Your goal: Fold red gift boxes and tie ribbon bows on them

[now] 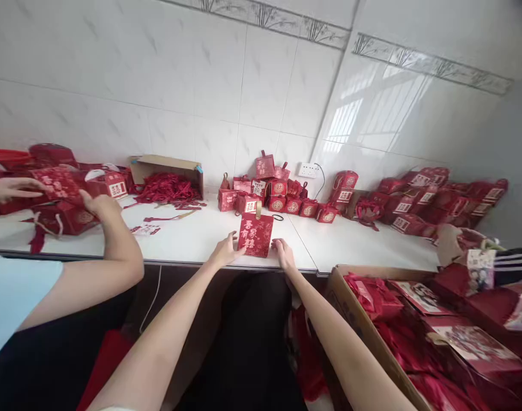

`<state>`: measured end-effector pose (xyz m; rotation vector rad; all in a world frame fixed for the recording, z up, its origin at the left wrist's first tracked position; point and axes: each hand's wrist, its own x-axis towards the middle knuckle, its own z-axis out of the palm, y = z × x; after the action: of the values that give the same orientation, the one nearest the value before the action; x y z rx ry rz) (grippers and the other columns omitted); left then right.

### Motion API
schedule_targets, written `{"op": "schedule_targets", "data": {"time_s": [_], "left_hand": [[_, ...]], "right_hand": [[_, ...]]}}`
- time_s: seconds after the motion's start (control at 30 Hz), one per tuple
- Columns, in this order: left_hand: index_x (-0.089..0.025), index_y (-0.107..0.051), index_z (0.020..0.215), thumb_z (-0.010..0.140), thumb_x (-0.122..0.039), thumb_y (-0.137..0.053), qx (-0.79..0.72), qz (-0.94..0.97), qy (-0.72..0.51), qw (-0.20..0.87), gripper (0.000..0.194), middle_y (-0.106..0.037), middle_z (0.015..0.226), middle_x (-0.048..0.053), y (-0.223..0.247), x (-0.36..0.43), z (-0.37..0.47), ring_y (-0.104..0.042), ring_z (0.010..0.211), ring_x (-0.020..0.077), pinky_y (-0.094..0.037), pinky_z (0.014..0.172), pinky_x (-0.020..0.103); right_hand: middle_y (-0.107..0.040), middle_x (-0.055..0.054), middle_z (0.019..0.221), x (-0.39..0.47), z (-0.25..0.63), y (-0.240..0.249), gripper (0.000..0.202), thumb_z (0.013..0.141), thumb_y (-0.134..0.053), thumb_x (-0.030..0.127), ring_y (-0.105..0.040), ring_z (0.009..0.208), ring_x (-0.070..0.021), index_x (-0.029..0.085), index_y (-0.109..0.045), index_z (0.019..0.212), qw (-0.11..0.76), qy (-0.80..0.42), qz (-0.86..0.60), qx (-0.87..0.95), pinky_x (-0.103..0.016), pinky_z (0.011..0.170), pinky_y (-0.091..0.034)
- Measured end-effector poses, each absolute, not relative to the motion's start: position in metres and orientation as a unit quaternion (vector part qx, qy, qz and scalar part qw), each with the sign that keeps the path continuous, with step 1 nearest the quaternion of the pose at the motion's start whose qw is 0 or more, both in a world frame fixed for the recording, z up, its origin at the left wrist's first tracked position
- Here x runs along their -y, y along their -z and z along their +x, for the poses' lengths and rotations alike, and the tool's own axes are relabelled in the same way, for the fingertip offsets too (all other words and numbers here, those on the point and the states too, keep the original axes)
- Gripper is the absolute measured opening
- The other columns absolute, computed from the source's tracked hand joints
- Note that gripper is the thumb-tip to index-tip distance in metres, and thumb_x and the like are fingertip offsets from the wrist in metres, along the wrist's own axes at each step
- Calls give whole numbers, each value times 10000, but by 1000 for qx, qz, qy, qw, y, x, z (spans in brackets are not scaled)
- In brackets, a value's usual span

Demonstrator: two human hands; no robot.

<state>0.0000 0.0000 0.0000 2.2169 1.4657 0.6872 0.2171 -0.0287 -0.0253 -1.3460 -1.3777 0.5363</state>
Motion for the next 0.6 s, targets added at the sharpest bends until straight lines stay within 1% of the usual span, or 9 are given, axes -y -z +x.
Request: {"op": "schedule_targets", "data": {"time_s": [0.13,0.27,0.43,0.5,0.6], "left_hand": [[-163,-260,1403,699,-426,-600,-501,810,-227,204,824,-539,1354,99,0,-8,1,-483,1272,260,-347,1075,363],[-176,-263,1410,679,-421,-614,-493,816,-216,210,847,-543,1348,101,1,-15,2,-463,1287,273,-290,1105,409],[-204,-284,1407,696,-456,-595,-498,812,-205,225,816,-555,1342,67,-1,-16,0,-464,1288,261,-308,1096,385],[-211,-297,1402,699,-452,-591,-501,810,-204,226,799,-549,1350,56,-2,-15,-1,-459,1293,258,-322,1090,376],[-213,-331,1387,680,-420,-611,-502,812,-203,218,788,-570,1326,49,-3,-13,-2,-488,1265,266,-351,1073,369]], "right_hand": [[-695,-125,903,23,218,27,458,818,-310,517,-655,838,-241,166,-589,908,538,-224,-561,587,-359,800,-470],[-694,-127,890,21,219,29,459,816,-326,534,-644,862,-261,168,-596,880,532,-215,-558,600,-376,813,-451],[-691,-126,925,23,218,30,473,828,-302,531,-649,857,-248,167,-588,924,528,-218,-562,598,-363,816,-449],[-692,-119,917,25,218,30,464,830,-305,524,-643,868,-246,171,-592,920,526,-214,-567,596,-359,818,-446],[-693,-117,886,26,217,28,460,830,-306,517,-635,871,-248,171,-603,894,521,-206,-574,598,-360,812,-442]]}}
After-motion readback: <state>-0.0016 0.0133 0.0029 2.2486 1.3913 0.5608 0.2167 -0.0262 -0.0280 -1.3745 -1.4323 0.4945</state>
